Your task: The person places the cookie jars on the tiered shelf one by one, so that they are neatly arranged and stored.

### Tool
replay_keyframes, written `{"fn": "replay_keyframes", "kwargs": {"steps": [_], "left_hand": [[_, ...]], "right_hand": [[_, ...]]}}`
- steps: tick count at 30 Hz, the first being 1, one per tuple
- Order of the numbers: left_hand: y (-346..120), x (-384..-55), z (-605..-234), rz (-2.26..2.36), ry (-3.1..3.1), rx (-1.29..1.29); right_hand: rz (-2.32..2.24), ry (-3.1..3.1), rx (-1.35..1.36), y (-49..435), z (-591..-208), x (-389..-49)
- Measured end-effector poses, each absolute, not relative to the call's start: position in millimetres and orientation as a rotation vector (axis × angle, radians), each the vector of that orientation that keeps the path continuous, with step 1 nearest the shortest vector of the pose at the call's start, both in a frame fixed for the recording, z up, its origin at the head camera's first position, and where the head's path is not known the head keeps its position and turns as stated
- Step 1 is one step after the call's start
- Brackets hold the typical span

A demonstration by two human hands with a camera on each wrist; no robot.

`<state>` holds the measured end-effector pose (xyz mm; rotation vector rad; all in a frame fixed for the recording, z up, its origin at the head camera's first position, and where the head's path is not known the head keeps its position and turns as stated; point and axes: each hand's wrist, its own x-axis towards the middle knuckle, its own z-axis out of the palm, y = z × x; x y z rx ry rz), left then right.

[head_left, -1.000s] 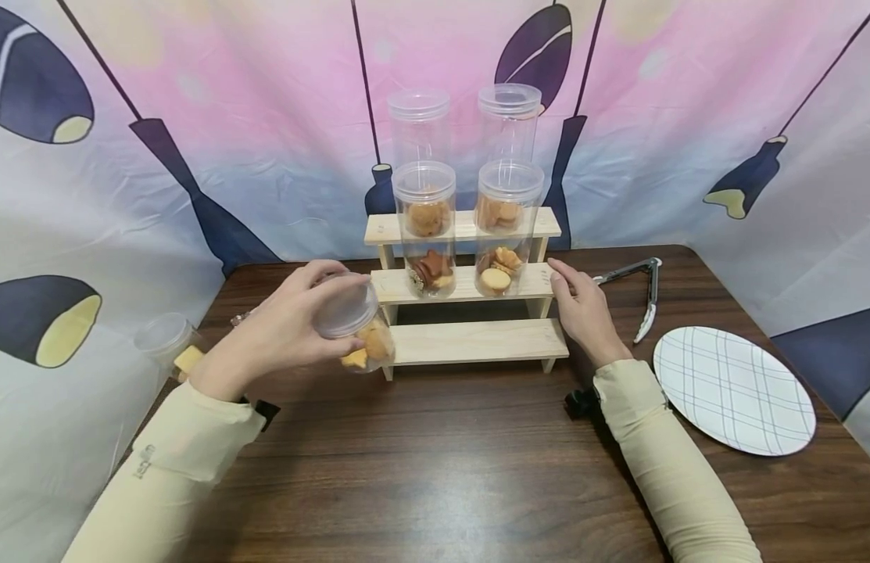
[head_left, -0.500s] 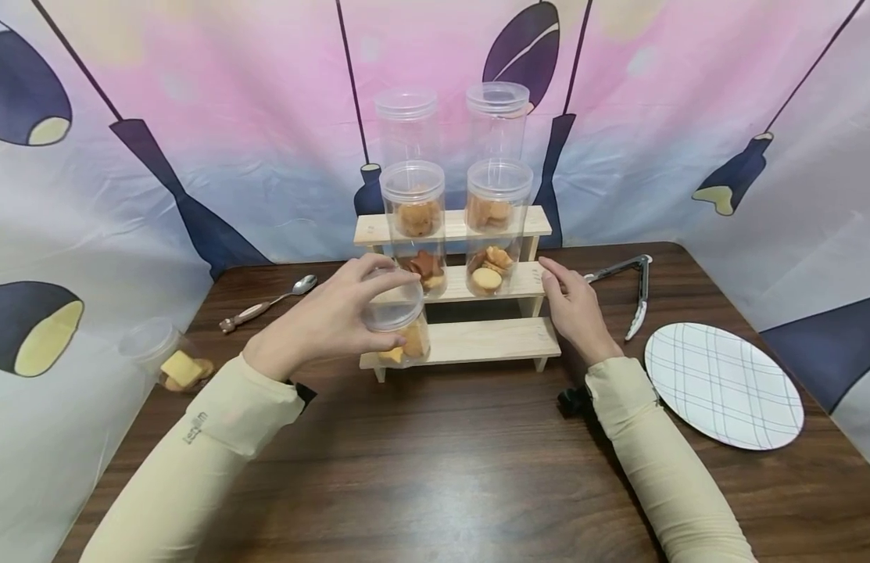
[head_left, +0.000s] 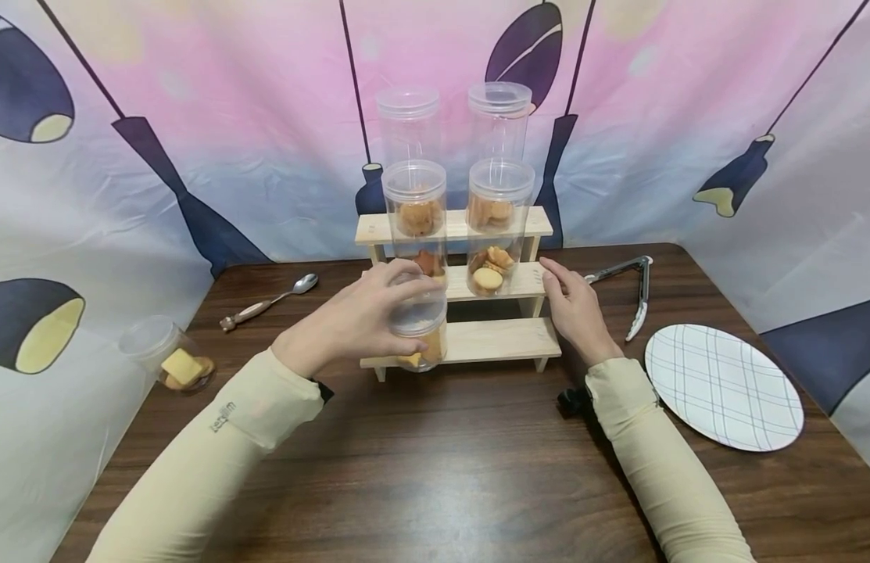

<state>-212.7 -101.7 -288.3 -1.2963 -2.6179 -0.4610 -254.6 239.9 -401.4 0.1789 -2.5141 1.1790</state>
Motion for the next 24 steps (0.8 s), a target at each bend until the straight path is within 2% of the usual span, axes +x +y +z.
{"fn": "replay_keyframes", "kwargs": {"steps": [24], "left_hand": [[-86.9, -216.0, -291.3, -0.339, -2.638, -1.302]], "right_hand": [[1.195, -2.501, 0.179, 240.2, -402.6, -255.1]]}}
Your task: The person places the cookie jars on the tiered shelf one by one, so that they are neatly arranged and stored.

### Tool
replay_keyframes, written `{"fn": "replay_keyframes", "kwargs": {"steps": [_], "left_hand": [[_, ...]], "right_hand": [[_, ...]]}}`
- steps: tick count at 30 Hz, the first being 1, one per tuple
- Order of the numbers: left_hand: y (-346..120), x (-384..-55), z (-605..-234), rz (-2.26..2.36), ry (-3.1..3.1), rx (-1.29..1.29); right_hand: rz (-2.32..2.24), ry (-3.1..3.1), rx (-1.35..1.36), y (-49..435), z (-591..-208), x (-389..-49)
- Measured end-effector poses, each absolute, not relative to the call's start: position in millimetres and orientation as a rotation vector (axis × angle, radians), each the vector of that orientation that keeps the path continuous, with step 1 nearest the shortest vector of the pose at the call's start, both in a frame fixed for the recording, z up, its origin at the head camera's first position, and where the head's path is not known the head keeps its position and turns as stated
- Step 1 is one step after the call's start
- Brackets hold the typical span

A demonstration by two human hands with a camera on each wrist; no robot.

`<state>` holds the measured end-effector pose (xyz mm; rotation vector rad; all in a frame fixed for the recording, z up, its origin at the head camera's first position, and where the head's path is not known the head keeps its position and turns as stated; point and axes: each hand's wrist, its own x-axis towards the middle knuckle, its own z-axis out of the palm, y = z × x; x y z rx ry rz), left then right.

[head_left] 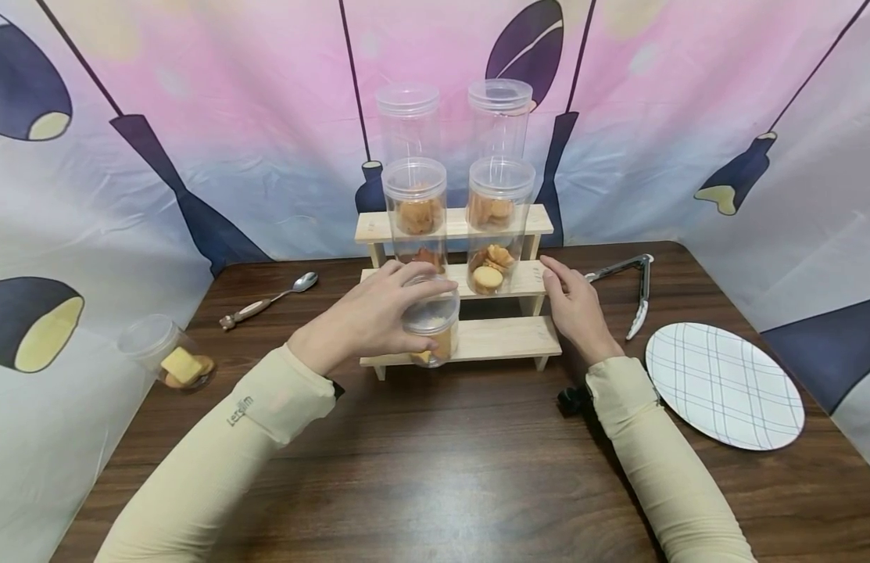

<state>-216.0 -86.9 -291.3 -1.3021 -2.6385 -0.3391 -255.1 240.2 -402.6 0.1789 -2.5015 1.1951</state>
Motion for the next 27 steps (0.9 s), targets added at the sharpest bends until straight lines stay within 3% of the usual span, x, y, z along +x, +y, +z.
{"fn": "replay_keyframes", "kwargs": {"steps": [27], "left_hand": [[-87.2, -212.0, -296.1, -0.203, -2.594, -1.223]], "right_hand": [[1.192, -2.504, 0.171, 240.2, -403.3, -255.8]]}}
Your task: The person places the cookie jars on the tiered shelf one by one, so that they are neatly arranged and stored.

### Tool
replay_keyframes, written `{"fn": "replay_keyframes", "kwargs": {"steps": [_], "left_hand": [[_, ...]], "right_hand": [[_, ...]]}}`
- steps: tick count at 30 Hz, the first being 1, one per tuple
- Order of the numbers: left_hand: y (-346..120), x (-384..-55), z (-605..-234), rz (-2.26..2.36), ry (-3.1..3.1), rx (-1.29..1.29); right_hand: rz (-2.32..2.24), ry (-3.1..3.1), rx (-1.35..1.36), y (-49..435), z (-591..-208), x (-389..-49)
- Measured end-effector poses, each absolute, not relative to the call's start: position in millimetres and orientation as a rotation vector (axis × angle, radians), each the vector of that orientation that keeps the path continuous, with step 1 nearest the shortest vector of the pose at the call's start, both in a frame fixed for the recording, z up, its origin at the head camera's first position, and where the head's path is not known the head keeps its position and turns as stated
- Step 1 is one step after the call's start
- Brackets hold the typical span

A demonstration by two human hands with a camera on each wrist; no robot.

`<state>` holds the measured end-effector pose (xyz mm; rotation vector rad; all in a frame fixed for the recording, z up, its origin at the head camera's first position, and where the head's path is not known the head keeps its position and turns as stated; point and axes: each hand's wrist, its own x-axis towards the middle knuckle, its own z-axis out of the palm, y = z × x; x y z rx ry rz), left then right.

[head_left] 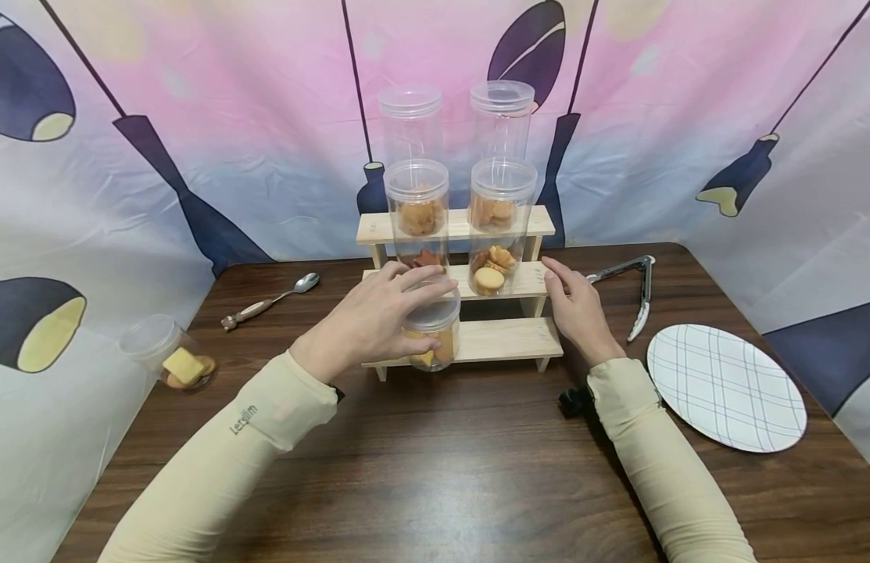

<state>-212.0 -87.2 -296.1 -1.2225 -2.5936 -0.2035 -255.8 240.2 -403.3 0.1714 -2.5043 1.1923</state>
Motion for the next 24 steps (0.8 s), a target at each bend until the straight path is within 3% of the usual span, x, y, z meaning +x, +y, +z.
{"fn": "replay_keyframes", "kwargs": {"steps": [14, 24], "left_hand": [[-97.8, -207.2, -294.0, -0.27, -2.518, -1.262], [-155.4, -196.9, -279.8, -0.272, -2.517, -1.179]], "right_hand": [[1.193, -2.504, 0.178, 241.8, -404.2, -255.6], [1.195, -2.504, 0.172, 239.5, -403.6, -256.3]]}}
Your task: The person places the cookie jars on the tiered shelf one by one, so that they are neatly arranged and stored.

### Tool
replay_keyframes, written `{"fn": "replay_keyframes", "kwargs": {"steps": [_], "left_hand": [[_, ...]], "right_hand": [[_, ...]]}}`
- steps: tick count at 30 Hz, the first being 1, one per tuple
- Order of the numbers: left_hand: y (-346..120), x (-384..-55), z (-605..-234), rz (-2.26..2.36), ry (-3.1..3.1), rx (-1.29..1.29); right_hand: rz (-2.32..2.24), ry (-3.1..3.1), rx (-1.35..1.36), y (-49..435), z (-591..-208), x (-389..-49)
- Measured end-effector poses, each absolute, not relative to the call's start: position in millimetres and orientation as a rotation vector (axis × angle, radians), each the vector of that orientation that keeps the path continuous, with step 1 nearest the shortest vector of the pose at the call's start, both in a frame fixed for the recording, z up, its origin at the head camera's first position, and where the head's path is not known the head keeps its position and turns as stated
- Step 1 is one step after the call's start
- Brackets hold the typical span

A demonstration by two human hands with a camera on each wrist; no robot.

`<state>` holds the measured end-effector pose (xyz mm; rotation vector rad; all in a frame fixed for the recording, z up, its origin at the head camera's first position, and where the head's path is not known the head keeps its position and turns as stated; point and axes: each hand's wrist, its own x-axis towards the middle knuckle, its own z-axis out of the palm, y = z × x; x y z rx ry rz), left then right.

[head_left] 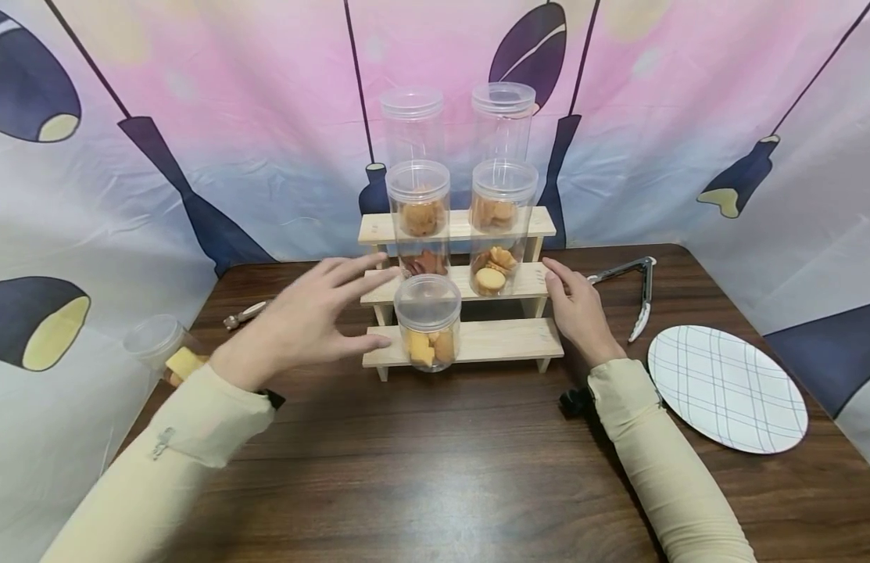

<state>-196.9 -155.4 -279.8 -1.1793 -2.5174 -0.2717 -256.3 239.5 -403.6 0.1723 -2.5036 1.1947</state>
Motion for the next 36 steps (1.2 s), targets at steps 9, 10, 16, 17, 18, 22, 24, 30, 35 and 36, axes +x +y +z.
{"fn": "replay_keyframes", "kwargs": {"steps": [9, 10, 16, 17, 18, 22, 24, 30, 35, 36], "left_hand": [[-251.2, -192.6, -284.6, -0.29, -2.598, -0.812], [-261.4, -192.0, -286.7, -0.279, -2.621, -0.768], [-312.1, -187.8, -297.5, -0.214, -2.769, -0.558], [-318.5, -186.9, -298.8, -0.209, -2.793, -0.534], [-324.6, -186.0, -300.2, -0.203, -2.815, -0.515], [-344.0, -183.0, -305.1, -0.202, -2.866, -0.462], [-351.4, -182.0, -307.8, -0.195, -2.884, -0.439], [-366.2, -180.1, -315.9, -0.21, -2.896, -0.42], [-375.1, -178.5, -323.6, -0.22, -2.879, -0.439], [-376.7, -178.2, -324.9, -0.226, -2.87, -0.442]], "right_hand": [[1.193, -2.522, 0.164, 240.3, -402.7, -255.9], [1.191, -2.519, 0.164, 240.5, -402.8, -256.0], [1.187, -2.521, 0.164, 240.9, -403.6, -257.0], [1.188, -2.523, 0.164, 240.9, -403.7, -257.0], [1.188, -2.522, 0.165, 240.7, -403.7, -256.9], [1.186, -2.518, 0.166, 240.7, -403.3, -257.2], [1.181, -2.514, 0.168, 241.0, -402.9, -258.0], [1.183, -2.513, 0.17, 241.9, -402.5, -258.0], [1.198, -2.521, 0.165, 241.8, -402.8, -256.9], [1.197, -2.523, 0.164, 241.9, -402.9, -256.8]]}}
